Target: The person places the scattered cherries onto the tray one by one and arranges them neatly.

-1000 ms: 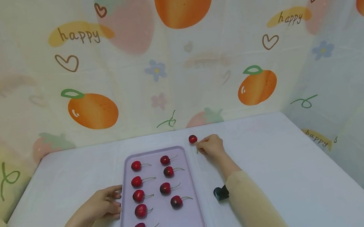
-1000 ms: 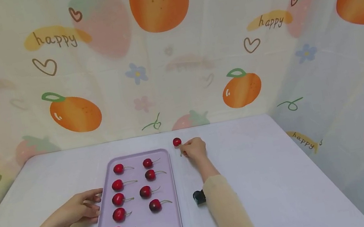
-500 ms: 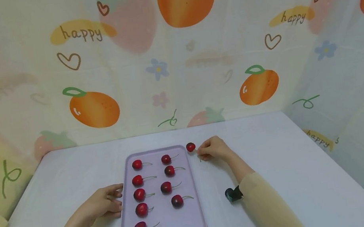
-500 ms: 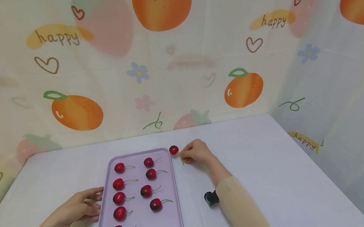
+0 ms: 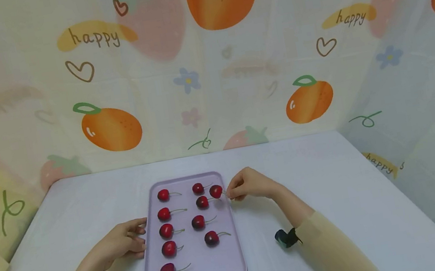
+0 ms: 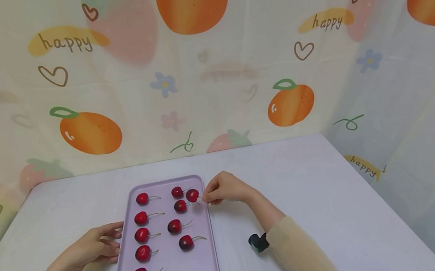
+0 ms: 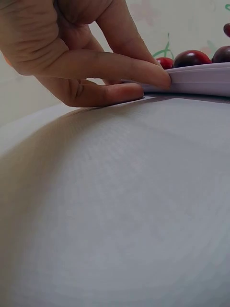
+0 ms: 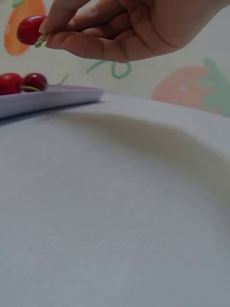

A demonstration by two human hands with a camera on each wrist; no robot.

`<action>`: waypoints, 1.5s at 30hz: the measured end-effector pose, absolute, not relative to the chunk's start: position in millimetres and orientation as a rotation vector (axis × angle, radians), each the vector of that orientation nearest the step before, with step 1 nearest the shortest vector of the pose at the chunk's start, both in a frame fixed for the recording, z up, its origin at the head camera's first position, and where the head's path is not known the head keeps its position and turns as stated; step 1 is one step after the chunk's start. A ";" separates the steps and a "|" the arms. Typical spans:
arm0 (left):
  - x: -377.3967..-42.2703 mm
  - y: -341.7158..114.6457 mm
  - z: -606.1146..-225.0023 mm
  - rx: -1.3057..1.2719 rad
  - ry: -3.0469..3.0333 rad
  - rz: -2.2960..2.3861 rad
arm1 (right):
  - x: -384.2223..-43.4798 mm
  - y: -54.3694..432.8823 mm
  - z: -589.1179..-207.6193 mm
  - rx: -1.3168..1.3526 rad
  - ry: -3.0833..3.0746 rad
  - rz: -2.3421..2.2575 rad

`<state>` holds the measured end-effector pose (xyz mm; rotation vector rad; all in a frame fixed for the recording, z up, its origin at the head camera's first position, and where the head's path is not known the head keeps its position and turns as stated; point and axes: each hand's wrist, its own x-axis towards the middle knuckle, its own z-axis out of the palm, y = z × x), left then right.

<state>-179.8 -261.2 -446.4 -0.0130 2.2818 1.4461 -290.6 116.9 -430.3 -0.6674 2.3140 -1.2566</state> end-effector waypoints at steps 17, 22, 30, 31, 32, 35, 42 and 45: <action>-181.8 -262.6 -446.9 0.006 2.289 1.423 | -232.6 101.0 -426.8 -0.898 2.148 -1.058; -181.3 -262.5 -446.5 0.006 2.295 1.420 | -224.5 98.8 -433.3 -0.917 2.122 -1.029; -180.7 -262.3 -446.5 0.002 2.290 1.426 | -214.9 93.4 -440.8 -1.009 2.155 -0.885; -180.6 -262.2 -446.3 0.001 2.289 1.428 | -214.1 92.8 -441.0 -1.010 2.158 -0.878; -180.6 -262.1 -446.1 0.000 2.289 1.430 | -213.5 92.3 -441.0 -1.009 2.160 -0.874; -180.6 -261.6 -445.4 0.001 2.292 1.428 | -212.7 91.5 -441.5 -1.006 2.165 -0.864; -180.1 -261.0 -445.6 0.006 2.298 1.421 | -209.7 89.3 -442.0 -1.049 2.217 -0.794; -180.2 -260.6 -445.5 -0.004 2.298 1.421 | -208.4 88.6 -441.5 -1.066 2.243 -0.770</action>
